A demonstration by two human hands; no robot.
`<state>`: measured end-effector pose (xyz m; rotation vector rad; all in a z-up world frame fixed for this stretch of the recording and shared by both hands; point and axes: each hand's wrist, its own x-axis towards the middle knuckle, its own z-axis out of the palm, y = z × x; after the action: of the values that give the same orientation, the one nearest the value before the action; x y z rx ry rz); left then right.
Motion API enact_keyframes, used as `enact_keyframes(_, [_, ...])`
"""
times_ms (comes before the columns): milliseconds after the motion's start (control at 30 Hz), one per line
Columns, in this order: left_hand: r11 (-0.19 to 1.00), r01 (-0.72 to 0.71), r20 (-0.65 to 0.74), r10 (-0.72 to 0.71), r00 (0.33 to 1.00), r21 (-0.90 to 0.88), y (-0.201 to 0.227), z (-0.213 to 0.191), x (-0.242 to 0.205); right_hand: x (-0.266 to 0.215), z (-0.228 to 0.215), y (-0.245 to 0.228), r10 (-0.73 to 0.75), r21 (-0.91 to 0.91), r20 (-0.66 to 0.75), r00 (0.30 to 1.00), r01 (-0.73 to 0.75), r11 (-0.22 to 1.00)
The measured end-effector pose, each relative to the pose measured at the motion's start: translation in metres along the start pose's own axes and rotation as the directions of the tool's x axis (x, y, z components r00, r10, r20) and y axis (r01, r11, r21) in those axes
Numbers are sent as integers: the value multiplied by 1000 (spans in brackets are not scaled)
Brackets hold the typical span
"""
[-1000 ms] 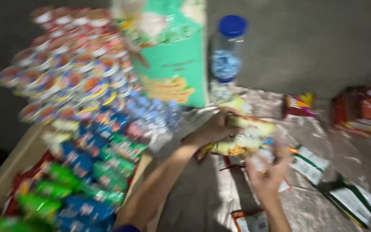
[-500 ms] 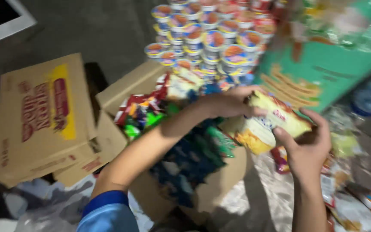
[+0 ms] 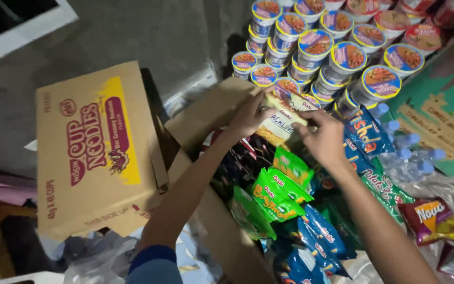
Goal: The person packs various snack items, including chips, crackers, and instant noodles, into a cardboard box. They pick up items from a table covered with a white sheet and place them into the box, which is already partially filled with other goods.
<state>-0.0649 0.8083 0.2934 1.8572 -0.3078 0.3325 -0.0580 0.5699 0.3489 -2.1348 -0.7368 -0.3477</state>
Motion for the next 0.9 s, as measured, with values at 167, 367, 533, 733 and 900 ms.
enact_keyframes(167, [996,-94,-29,94,995,-4,-45,3,-4,0,37,37,41,-110,78,996,-32,993])
enact_keyframes(367, [998,-66,-30,66,997,-1,-14,-14,-3,5,25,7,32,-90,44,999,-28,996])
enact_keyframes(533, [999,-38,-104,42,994,34,-77,-22,-6,-14,33,8,-5,-296,90,996,31,955])
enact_keyframes(733, [996,57,-81,-52,995,67,-105,-17,-20,-52,16,-21,136,-539,452,881,149,829])
enact_keyframes(900, [982,121,16,-120,993,-144,-98,10,-27,-89,-16,-32,-5,-439,295,955,140,887])
